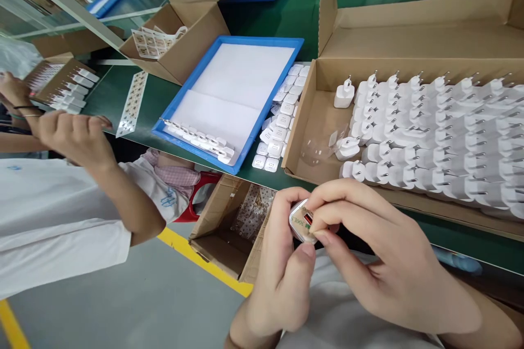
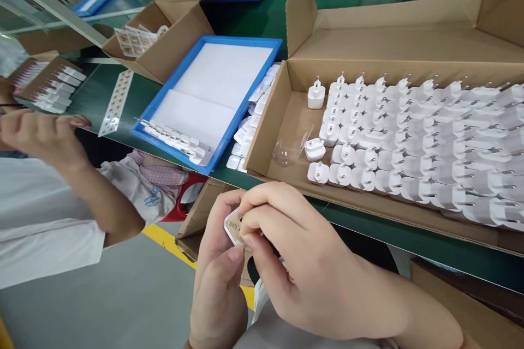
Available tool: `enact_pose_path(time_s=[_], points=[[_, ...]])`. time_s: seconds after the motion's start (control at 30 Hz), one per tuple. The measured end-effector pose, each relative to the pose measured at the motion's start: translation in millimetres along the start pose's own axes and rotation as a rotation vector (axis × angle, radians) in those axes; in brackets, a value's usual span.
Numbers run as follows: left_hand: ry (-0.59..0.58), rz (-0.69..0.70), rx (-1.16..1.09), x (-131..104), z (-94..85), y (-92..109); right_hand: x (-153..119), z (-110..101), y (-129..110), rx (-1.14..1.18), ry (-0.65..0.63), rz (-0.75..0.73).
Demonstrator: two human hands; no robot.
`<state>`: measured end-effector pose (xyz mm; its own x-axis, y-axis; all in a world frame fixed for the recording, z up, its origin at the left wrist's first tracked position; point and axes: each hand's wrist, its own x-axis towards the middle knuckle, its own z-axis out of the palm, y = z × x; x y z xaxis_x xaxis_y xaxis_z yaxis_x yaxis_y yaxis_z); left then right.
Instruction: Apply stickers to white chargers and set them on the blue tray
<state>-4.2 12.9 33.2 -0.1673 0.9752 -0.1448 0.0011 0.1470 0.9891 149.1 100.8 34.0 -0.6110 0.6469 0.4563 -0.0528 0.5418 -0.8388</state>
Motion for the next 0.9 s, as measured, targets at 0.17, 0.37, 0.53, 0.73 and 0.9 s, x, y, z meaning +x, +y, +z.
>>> enact_pose_path(time_s=[0.17,0.37,0.53,0.73,0.9], points=[[-0.034,0.056,-0.025,-1.1,0.1,-2.1,1.6,-1.3,-1.6,0.012,0.023,0.027],[-0.058,0.073,-0.081,0.7,4.1,-3.1,0.6,-3.7,-1.3,0.016,0.029,0.055],[-0.070,0.126,-0.112,0.3,4.8,-3.8,-1.3,-4.1,-2.3,0.033,-0.002,0.058],[-0.077,0.150,-0.099,-0.9,3.5,-6.5,-2.2,-1.3,-2.4,0.044,0.034,0.084],[-0.100,0.220,-0.122,0.4,3.6,-7.5,-0.7,-5.7,-0.7,0.214,0.070,0.186]])
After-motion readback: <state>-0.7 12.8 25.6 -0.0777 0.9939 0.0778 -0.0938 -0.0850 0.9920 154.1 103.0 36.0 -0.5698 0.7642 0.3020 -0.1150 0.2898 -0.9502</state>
